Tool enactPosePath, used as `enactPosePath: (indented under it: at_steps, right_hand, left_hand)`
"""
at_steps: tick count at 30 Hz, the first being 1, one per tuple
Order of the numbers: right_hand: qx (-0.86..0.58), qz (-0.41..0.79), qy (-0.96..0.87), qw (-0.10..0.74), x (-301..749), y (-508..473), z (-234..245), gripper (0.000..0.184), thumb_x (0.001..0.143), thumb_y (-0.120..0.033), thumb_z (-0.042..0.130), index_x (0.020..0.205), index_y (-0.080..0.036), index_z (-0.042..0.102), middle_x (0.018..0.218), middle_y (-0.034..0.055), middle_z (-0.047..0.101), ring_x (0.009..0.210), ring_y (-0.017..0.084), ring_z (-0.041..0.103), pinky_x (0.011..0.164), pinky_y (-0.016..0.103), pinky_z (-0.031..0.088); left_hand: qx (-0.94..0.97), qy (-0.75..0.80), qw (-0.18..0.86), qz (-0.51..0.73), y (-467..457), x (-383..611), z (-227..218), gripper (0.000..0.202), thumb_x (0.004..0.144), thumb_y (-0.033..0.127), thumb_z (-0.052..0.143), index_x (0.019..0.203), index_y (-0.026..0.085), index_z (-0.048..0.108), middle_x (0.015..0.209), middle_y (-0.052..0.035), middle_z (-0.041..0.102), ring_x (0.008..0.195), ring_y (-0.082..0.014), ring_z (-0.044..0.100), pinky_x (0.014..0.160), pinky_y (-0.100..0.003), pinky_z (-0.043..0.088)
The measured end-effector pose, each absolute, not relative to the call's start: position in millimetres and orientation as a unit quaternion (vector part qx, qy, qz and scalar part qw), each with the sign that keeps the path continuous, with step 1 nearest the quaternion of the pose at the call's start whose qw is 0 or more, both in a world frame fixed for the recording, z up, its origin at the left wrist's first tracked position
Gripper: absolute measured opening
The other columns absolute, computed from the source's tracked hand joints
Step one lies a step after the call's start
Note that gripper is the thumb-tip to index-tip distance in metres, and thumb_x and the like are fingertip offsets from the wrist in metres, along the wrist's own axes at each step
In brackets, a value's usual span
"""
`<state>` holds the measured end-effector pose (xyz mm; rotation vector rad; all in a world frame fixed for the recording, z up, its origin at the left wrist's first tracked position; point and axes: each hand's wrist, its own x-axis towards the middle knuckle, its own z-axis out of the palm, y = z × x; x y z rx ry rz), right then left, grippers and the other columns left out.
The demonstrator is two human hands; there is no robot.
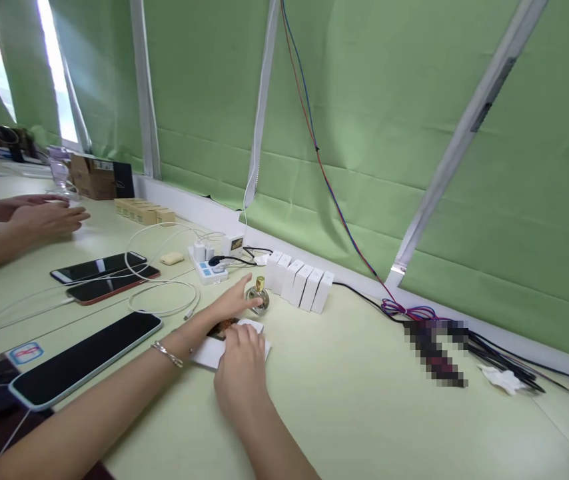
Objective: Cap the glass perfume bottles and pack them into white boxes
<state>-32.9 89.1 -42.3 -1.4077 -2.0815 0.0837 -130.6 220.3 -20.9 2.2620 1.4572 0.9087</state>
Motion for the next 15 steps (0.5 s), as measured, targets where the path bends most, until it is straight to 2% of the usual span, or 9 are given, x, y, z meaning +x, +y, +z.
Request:
enactPosePath:
  at_steps: [2,4,7,8,10,12,13,15]
  right_hand:
    - [-0.532,0.018,-0.765,0.361,-18,104,-22,0.038,0.079,-0.004,0.033,0.102,-0.019,0.060,0.104,0.0082,0.062,0.101,0.022,0.052,0.089,0.036,0.041]
    - [-0.534,0.001,-0.756,0.377,-3,125,-2,0.034,0.083,-0.007,0.032,0.100,-0.019,0.060,0.099,0.0089,0.061,0.096,0.022,0.053,0.086,0.037,0.042]
    - [-0.559,0.000,-0.745,0.364,10,165,12,0.031,0.085,-0.018,0.040,0.112,-0.016,0.056,0.111,0.0126,0.057,0.103,0.024,0.051,0.088,0.039,0.039]
    - [-0.564,0.011,-0.747,0.352,10,178,11,0.031,0.084,-0.021,0.046,0.113,-0.016,0.055,0.110,0.0127,0.058,0.100,0.023,0.053,0.085,0.037,0.041]
    - [-0.568,0.034,-0.757,0.322,6,199,8,0.023,0.077,-0.021,0.057,0.098,-0.017,0.062,0.090,0.0078,0.064,0.081,0.020,0.058,0.073,0.032,0.043]
    - [-0.568,0.045,-0.765,0.300,1,211,9,0.009,0.072,-0.018,0.062,0.080,-0.017,0.064,0.072,0.0031,0.064,0.069,0.018,0.057,0.064,0.027,0.041]
    - [-0.570,0.044,-0.765,0.297,-1,215,15,0.005,0.072,-0.018,0.062,0.076,-0.017,0.064,0.069,0.0024,0.063,0.067,0.017,0.057,0.063,0.026,0.040]
    - [-0.576,0.029,-0.755,0.311,0,219,34,0.008,0.078,-0.021,0.056,0.082,-0.017,0.062,0.075,0.0037,0.064,0.070,0.017,0.056,0.064,0.026,0.038]
  left_hand:
    - [0.795,0.471,0.176,0.338,231,-126,-37,0.059,0.074,0.032,0.059,0.125,0.010,0.042,0.129,-0.0158,0.051,0.118,-0.0263,0.049,0.097,-0.036,0.040]
    - [0.800,0.441,0.194,0.358,235,-126,-48,0.046,0.074,0.027,0.058,0.117,0.013,0.049,0.120,-0.0118,0.056,0.112,-0.0243,0.053,0.095,-0.036,0.041]
    - [0.804,0.409,0.217,0.373,235,-129,-53,0.033,0.073,0.022,0.056,0.106,0.016,0.055,0.109,-0.0069,0.061,0.104,-0.0222,0.056,0.092,-0.035,0.042]
    - [0.805,0.402,0.225,0.374,235,-130,-53,0.030,0.073,0.021,0.056,0.103,0.017,0.056,0.105,-0.0053,0.063,0.100,-0.0212,0.058,0.090,-0.034,0.044]
    - [0.805,0.394,0.240,0.374,235,-132,-51,0.025,0.072,0.019,0.056,0.097,0.017,0.057,0.097,-0.0030,0.065,0.092,-0.0198,0.060,0.085,-0.032,0.046]
    - [0.803,0.392,0.250,0.374,236,-133,-50,0.023,0.072,0.017,0.056,0.095,0.017,0.058,0.094,-0.0024,0.066,0.089,-0.0194,0.061,0.082,-0.031,0.047]
    - [0.801,0.392,0.255,0.375,236,-134,-50,0.025,0.071,0.017,0.056,0.096,0.017,0.059,0.095,-0.0027,0.066,0.089,-0.0196,0.061,0.082,-0.031,0.047]
    - [0.796,0.396,0.264,0.375,237,-135,-50,0.029,0.070,0.016,0.059,0.099,0.016,0.059,0.098,-0.0039,0.066,0.093,-0.0205,0.060,0.086,-0.032,0.045]
